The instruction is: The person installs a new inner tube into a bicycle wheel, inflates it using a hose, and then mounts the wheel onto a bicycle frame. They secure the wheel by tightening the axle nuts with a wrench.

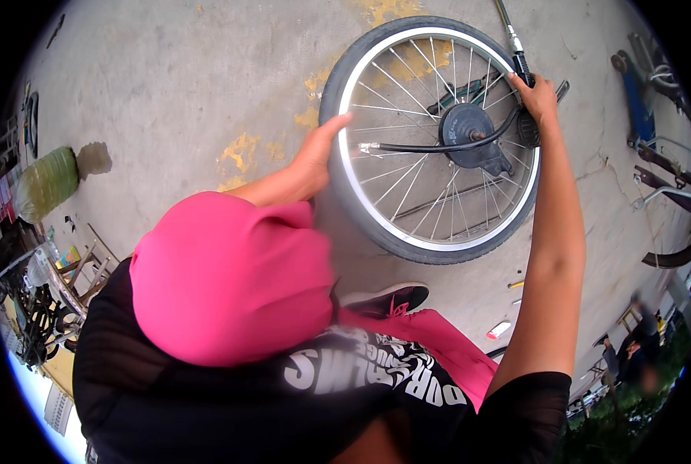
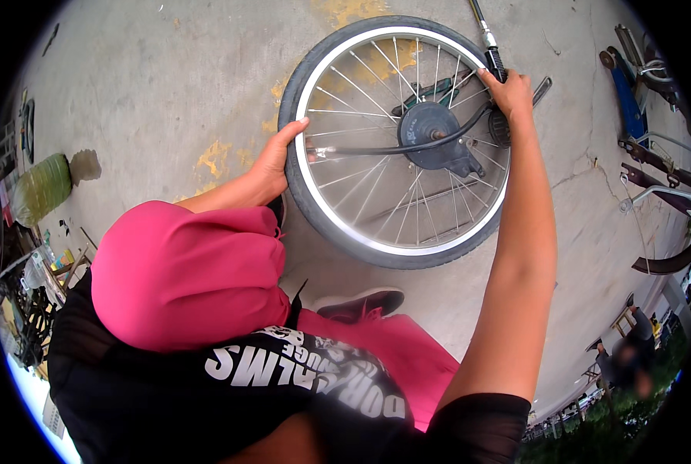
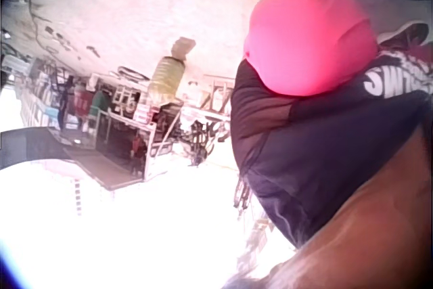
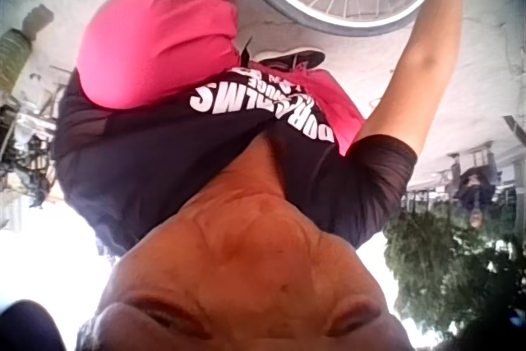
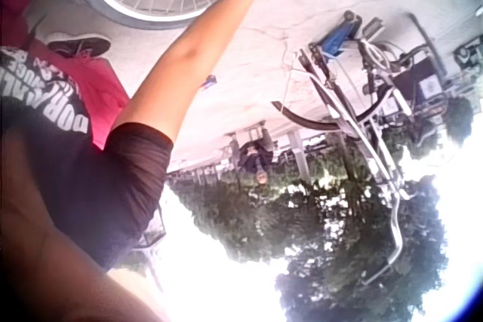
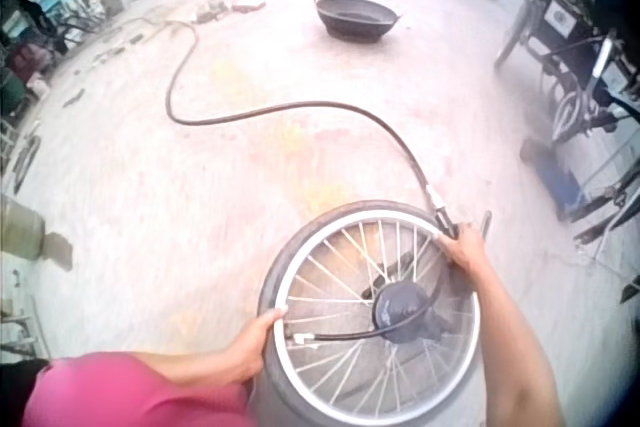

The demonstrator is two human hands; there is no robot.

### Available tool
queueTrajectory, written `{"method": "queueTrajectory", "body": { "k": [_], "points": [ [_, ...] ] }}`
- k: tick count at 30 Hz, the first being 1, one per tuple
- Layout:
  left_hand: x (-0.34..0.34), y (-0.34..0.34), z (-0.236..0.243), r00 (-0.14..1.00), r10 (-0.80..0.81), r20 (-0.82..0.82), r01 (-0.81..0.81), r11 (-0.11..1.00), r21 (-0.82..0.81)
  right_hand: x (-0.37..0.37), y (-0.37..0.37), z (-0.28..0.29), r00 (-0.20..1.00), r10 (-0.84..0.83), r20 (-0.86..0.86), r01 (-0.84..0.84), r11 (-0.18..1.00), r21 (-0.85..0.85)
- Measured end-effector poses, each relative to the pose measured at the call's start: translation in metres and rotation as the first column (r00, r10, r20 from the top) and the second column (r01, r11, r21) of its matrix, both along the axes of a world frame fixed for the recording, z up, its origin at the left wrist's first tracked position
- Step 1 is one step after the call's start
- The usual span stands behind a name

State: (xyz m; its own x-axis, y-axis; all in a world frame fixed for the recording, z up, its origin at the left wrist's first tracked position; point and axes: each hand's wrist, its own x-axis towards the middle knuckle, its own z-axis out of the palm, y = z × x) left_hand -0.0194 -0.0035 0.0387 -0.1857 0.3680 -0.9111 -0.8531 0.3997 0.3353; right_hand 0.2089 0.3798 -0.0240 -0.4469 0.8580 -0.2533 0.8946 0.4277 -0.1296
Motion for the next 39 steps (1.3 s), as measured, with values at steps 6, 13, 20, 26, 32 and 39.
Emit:
{"method": "queueTrajectory", "body": {
  "k": [6,13,20,26,32,39],
  "points": [
    [-0.002,0.015,-0.005,0.998,0.037,-0.05,-0.035,0.999,0.03,0.018,0.014,0.001,0.996,0.021,0.087,-0.014,0.997,-0.071],
    [-0.032,0.01,-0.029,0.997,-0.067,-0.044,0.07,0.995,0.07,0.002,-0.11,0.108,0.842,0.177,-0.509,-0.109,0.981,0.16],
    [-0.022,-0.004,-0.013,0.995,-0.064,-0.082,0.076,0.984,0.16,0.029,-0.33,0.141,0.737,0.489,-0.468,-0.619,0.766,-0.175],
    [0.015,-0.048,0.004,0.968,-0.134,0.214,0.096,0.979,0.182,0.031,-0.354,0.108,0.801,0.403,-0.442,-0.563,0.758,-0.33],
    [0.025,-0.039,-0.003,0.974,-0.033,0.226,0.014,0.996,0.084,0.036,-0.363,0.101,0.806,0.465,-0.367,-0.565,0.789,-0.242],
    [0.018,-0.037,-0.022,0.982,0.017,0.189,-0.046,0.988,0.15,0.089,-0.247,0.12,0.853,-0.12,-0.507,0.154,0.988,0.026]
  ]
}}
